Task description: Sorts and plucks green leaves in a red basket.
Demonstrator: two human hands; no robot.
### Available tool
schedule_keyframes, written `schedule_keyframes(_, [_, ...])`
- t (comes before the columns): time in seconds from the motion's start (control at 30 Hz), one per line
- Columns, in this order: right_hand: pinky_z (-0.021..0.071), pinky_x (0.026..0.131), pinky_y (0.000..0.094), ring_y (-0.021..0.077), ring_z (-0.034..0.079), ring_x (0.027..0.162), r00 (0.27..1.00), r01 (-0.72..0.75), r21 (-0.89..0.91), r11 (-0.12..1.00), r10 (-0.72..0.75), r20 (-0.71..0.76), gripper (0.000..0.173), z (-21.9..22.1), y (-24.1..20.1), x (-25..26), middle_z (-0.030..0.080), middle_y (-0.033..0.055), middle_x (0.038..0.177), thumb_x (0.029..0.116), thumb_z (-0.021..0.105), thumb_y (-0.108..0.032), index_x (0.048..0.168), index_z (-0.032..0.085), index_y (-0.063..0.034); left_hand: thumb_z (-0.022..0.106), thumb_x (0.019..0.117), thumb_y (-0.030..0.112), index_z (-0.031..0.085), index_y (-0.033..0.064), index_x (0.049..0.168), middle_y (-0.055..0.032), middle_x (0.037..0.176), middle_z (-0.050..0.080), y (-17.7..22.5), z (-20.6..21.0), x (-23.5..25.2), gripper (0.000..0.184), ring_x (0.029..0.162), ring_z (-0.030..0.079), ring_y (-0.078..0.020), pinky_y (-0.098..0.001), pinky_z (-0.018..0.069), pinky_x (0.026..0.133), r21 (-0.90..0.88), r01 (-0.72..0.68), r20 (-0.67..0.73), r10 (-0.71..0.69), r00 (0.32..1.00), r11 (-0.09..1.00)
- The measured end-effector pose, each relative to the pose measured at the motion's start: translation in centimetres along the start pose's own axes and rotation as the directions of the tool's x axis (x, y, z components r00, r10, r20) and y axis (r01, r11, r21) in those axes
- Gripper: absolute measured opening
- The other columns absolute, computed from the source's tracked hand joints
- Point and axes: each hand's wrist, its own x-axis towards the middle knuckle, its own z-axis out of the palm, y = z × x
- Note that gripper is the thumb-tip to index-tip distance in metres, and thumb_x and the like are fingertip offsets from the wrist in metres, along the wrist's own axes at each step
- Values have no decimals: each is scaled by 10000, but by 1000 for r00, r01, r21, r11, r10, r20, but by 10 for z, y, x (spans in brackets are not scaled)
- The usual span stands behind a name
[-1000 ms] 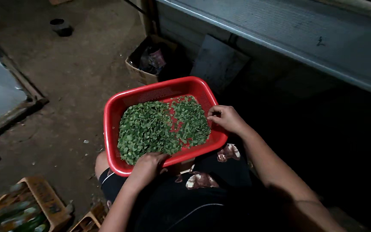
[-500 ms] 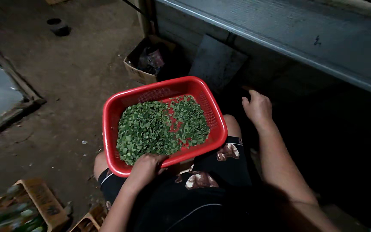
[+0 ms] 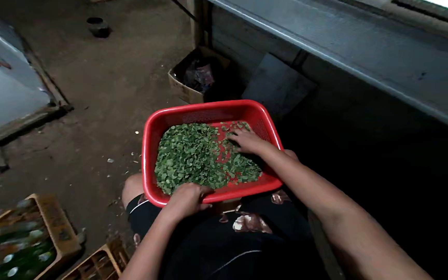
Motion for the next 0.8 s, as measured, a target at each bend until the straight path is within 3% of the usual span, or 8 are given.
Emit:
schedule_keyframes(0.07, [420, 1064, 663, 475, 505, 1317, 997, 4, -9, 1000, -3, 83, 460, -5, -1, -32, 528, 229, 1450, 903, 735, -59, 1354, 645, -79, 707, 964, 368, 673, 201, 1350, -119, 1209, 727, 0, 0, 0, 422, 1162, 667, -337, -586, 476, 1025, -6, -26, -14, 26, 1000, 1000])
schedule_keyframes(0.17, [466, 1045, 600, 437, 576, 1243, 995, -44, 64, 997, 37, 97, 338, -23, -6, -73, 563, 251, 1377, 960, 630, -3, 1296, 661, -22, 706, 964, 358, 672, 190, 1345, -133, 1191, 728, 1, -2, 3, 418, 1136, 673, -350, -596, 484, 1003, 0, -39, -16, 39, 999, 999])
schedule_keyframes(0.27, [516, 995, 573, 394, 637, 1150, 988, -82, 180, 980, 103, -113, 269, -41, -6, -107, 609, 224, 1295, 966, 635, -12, 1229, 690, -25, 715, 957, 358, 678, 188, 1336, -140, 1170, 732, 0, -1, 3, 417, 1123, 677, -360, -602, 487, 992, -9, -47, -34, 46, 998, 999])
schedule_keyframes(0.37, [538, 956, 570, 354, 674, 1095, 932, -16, 214, 977, 91, -350, 230, -48, -1, -131, 683, 187, 1183, 958, 623, 17, 1165, 714, -21, 709, 964, 358, 671, 183, 1348, -146, 1182, 727, 0, -2, 1, 424, 1139, 669, -361, -595, 474, 1016, -13, -39, -19, 39, 999, 999])
schedule_keyframes(0.53, [505, 1013, 556, 355, 660, 1154, 886, 8, 237, 971, 103, -452, 299, -53, -4, -145, 698, 177, 1224, 989, 517, 46, 1215, 703, -20, 723, 954, 357, 676, 185, 1342, -145, 1166, 733, -1, 0, 1, 427, 1123, 676, -363, -600, 483, 997, -7, -40, -25, 40, 999, 999])
schedule_keyframes(0.7, [517, 1028, 515, 321, 642, 1208, 869, 52, 263, 963, 86, -487, 328, -50, -5, -144, 653, 174, 1311, 951, 504, 108, 1203, 688, 6, 722, 954, 366, 672, 183, 1346, -148, 1174, 729, 0, -2, 2, 436, 1126, 674, -364, -604, 481, 998, -5, -22, -17, 22, 1000, 1000])
schedule_keyframes(0.8, [539, 992, 493, 312, 664, 1154, 845, 77, 267, 961, 80, -529, 309, -48, -5, -145, 666, 179, 1270, 937, 516, 111, 1170, 694, 14, 727, 950, 365, 674, 179, 1342, -147, 1177, 729, 0, -1, 2, 438, 1131, 673, -365, -604, 478, 1005, -9, -22, -24, 22, 999, 1000])
